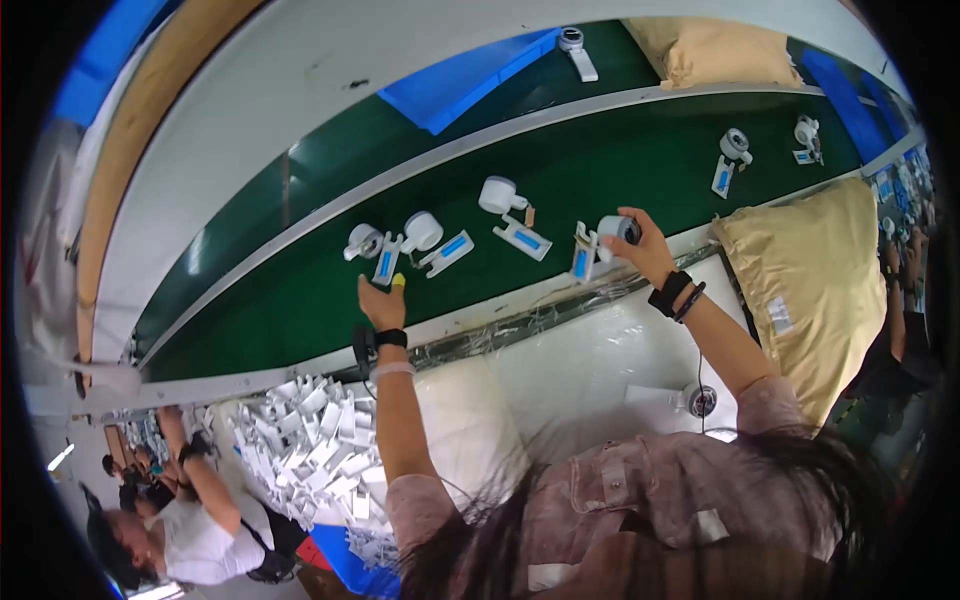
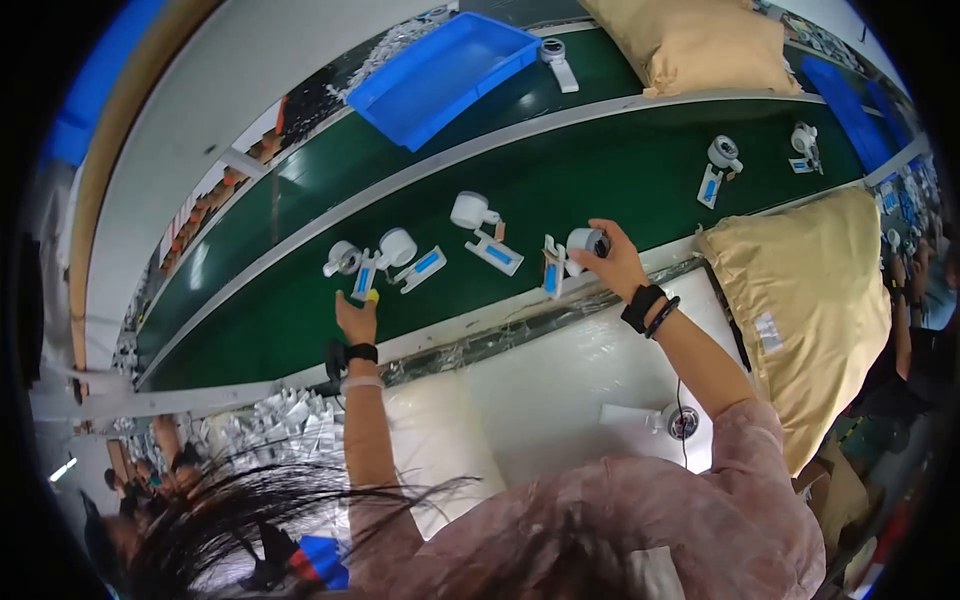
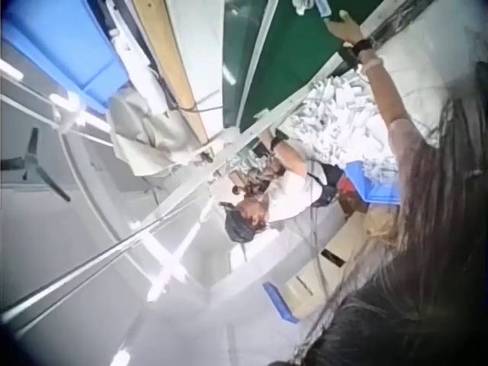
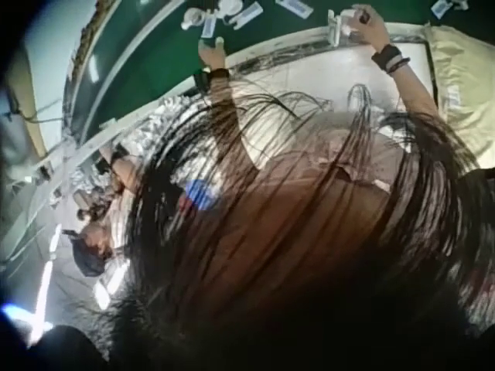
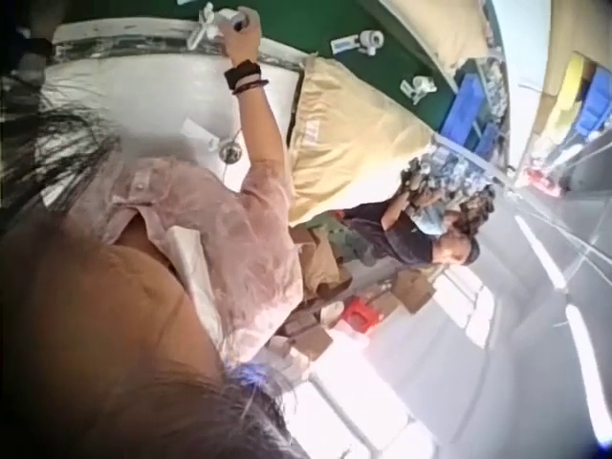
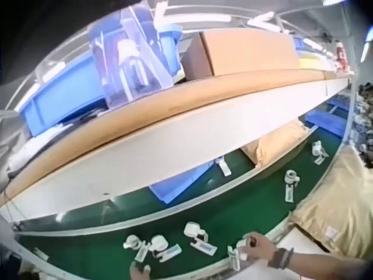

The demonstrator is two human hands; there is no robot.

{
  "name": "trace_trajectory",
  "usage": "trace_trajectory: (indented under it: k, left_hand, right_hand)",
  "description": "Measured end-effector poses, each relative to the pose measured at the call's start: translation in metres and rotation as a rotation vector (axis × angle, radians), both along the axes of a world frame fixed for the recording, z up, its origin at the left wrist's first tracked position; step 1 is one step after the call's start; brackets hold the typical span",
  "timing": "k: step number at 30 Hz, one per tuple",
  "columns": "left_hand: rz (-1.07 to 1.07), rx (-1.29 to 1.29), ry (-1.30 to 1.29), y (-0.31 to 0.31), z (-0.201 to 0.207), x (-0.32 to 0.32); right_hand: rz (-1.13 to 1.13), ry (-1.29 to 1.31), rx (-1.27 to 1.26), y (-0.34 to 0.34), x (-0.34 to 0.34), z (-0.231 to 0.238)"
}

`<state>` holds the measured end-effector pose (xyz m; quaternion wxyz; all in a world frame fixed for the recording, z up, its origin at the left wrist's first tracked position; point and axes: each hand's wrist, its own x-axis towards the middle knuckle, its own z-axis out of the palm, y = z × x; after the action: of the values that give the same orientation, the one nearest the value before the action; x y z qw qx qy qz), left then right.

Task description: The person picks up a white plastic housing and a battery, inserts the battery, and then snaps a fan head onto the assembly. Finally, the person attaches a plastic cover to the housing and places the completed fan onto the conveyor belt.

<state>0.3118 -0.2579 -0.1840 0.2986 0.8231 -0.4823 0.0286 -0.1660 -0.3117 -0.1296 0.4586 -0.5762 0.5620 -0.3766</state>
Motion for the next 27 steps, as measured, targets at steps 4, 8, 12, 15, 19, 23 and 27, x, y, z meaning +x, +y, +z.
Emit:
trace_trajectory:
  k: [4, 8, 12, 15, 19, 23, 27]
  left_hand:
    - [0.010, 0.306, -0.141, -0.038, -0.006, 0.018]
    - [0.032, 0.428, -0.282, -0.061, -0.010, 0.011]
    - [-0.007, 0.510, -0.161, -0.048, -0.001, 0.017]
    - [0.082, 0.607, -0.110, -0.015, 0.003, 0.022]
    - [-0.118, 0.530, 0.137, 0.018, 0.037, -0.014]
    - [-0.173, 0.395, 0.515, 0.067, 0.070, -0.031]
    - [-0.353, 0.325, 1.013, 0.102, 0.133, -0.073]
  right_hand:
    - [-0.213, 0.037, -0.100, -0.002, 0.009, -0.002]
    - [-0.030, 0.026, -0.091, 0.034, 0.001, -0.001]
    - [0.095, -0.021, 0.082, 0.076, 0.010, 0.009]
    - [0.203, -0.078, 0.086, 0.103, 0.031, 0.031]
    - [0.307, -0.094, 0.215, 0.138, 0.022, 0.032]
    - [0.478, -0.147, 0.319, 0.166, 0.014, 0.013]
    - [0.532, -0.086, 0.242, 0.180, 0.019, 0.023]
